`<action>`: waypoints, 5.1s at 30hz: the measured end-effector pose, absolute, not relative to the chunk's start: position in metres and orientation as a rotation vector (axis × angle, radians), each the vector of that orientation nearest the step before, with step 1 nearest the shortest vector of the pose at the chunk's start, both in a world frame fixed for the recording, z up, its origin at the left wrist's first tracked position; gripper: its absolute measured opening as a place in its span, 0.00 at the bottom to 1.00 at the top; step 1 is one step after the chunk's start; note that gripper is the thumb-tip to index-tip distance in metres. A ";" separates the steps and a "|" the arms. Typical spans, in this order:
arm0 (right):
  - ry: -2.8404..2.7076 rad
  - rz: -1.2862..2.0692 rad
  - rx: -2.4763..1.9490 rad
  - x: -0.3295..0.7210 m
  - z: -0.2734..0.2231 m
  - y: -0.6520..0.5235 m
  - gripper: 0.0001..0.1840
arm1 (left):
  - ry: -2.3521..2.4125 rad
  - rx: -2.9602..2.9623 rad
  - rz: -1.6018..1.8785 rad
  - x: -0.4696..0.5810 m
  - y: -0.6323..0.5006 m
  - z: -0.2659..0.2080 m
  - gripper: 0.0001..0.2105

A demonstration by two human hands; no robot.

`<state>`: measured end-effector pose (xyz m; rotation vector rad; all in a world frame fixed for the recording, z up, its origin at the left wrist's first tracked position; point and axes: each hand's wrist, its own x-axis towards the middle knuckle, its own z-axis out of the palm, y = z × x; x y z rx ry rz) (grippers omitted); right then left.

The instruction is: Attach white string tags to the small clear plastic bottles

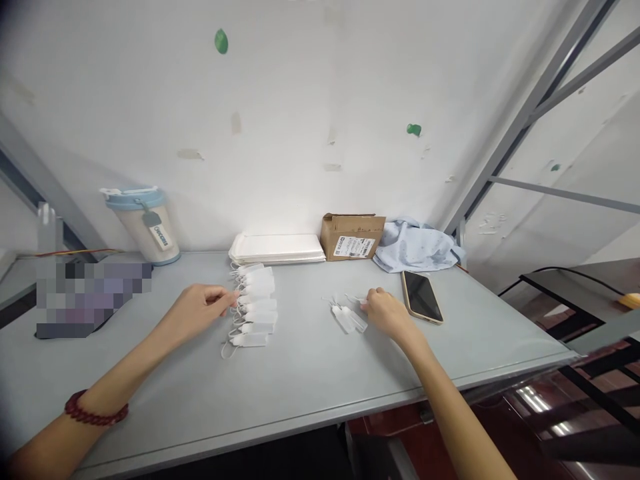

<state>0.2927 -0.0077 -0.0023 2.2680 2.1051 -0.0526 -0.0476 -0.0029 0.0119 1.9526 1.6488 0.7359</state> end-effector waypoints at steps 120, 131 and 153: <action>2.798 -2.167 1.506 0.169 0.002 0.002 0.11 | 1.084 1.470 0.769 -0.023 -0.018 0.014 0.12; 2.811 -2.135 1.494 0.168 -0.004 0.001 0.13 | 1.066 1.485 0.752 -0.023 -0.019 0.012 0.10; 2.919 -2.028 1.552 0.169 0.005 -0.001 0.12 | 1.068 1.524 0.818 -0.027 -0.015 0.013 0.13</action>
